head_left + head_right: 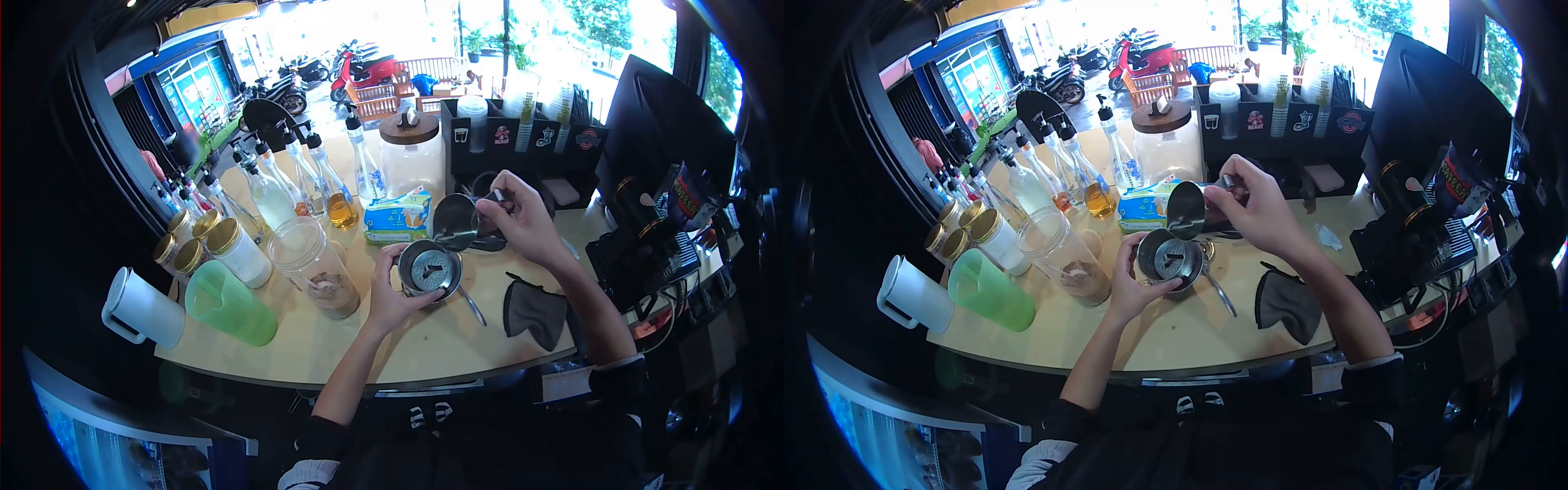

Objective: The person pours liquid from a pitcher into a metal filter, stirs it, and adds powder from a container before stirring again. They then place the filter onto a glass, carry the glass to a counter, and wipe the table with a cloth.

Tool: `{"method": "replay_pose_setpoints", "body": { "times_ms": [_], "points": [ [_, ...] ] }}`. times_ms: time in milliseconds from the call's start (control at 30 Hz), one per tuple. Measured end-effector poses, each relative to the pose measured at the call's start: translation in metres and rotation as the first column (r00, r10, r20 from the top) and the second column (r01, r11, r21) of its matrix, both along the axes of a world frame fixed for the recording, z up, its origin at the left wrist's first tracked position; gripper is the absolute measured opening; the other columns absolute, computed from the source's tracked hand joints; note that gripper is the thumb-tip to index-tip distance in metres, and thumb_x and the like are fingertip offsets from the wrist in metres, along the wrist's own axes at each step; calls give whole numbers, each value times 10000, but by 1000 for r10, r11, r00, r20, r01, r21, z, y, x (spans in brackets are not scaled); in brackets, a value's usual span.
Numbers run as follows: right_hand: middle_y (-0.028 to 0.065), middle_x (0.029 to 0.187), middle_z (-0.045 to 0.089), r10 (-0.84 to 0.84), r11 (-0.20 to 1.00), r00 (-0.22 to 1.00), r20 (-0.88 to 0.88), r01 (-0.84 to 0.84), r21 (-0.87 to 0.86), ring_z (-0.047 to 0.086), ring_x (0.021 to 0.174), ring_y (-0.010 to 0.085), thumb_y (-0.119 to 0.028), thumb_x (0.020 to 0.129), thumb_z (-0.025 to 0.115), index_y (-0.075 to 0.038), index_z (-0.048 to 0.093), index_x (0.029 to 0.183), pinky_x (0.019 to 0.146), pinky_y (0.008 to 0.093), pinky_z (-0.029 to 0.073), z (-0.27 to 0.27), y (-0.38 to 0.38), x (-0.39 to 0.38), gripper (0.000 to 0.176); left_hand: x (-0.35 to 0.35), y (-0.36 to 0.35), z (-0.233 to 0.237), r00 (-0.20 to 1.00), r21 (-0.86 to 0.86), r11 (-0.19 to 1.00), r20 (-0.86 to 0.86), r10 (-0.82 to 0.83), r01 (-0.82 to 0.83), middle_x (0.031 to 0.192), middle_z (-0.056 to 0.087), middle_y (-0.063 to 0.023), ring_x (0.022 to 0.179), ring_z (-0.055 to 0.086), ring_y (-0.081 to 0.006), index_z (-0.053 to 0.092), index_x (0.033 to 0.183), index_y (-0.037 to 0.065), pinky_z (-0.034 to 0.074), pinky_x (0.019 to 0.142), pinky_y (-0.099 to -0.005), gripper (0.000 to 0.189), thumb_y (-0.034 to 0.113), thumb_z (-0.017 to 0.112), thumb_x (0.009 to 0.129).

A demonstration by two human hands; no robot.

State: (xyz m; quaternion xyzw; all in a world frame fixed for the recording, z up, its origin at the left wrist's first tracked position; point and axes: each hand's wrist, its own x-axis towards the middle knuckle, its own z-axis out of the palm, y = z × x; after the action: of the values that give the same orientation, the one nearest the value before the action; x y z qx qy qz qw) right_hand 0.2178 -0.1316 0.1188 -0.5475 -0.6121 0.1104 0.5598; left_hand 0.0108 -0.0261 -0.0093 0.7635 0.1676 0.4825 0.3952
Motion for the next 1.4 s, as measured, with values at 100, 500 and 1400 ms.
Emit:
{"method": "replay_pose_setpoints", "body": {
  "times_ms": [100,500,1400],
  "points": [
    [-41,633,356,46,996,999,-26,-48,-71,331,613,23,-95,886,658,-14,424,797,518,214,328,11,2,-9,263,1,-2,2,1000,-10,1000,-7,-3,3,1137,543,-98,1069,544,-220,492,1196,20,428,962,-348,804,278,908,558],
    [-13,675,406,34,997,969,245,-17,-74,393,642,21,-114,892,649,-26,424,814,533,220,324,26,6,-22,254,0,-5,3,999,-25,1000,-38,-4,3,1143,545,-100,1082,544,-224,490,1203,9,430,973,-353,822,283,910,553],
    [94,739,584,118,989,982,149,-104,-103,685,741,133,-80,907,623,32,429,866,567,256,502,27,2,-28,228,-2,-14,22,992,35,999,-128,17,-13,1100,578,-77,1042,562,-202,563,1161,25,429,948,-335,776,300,909,525]
  ]
}}
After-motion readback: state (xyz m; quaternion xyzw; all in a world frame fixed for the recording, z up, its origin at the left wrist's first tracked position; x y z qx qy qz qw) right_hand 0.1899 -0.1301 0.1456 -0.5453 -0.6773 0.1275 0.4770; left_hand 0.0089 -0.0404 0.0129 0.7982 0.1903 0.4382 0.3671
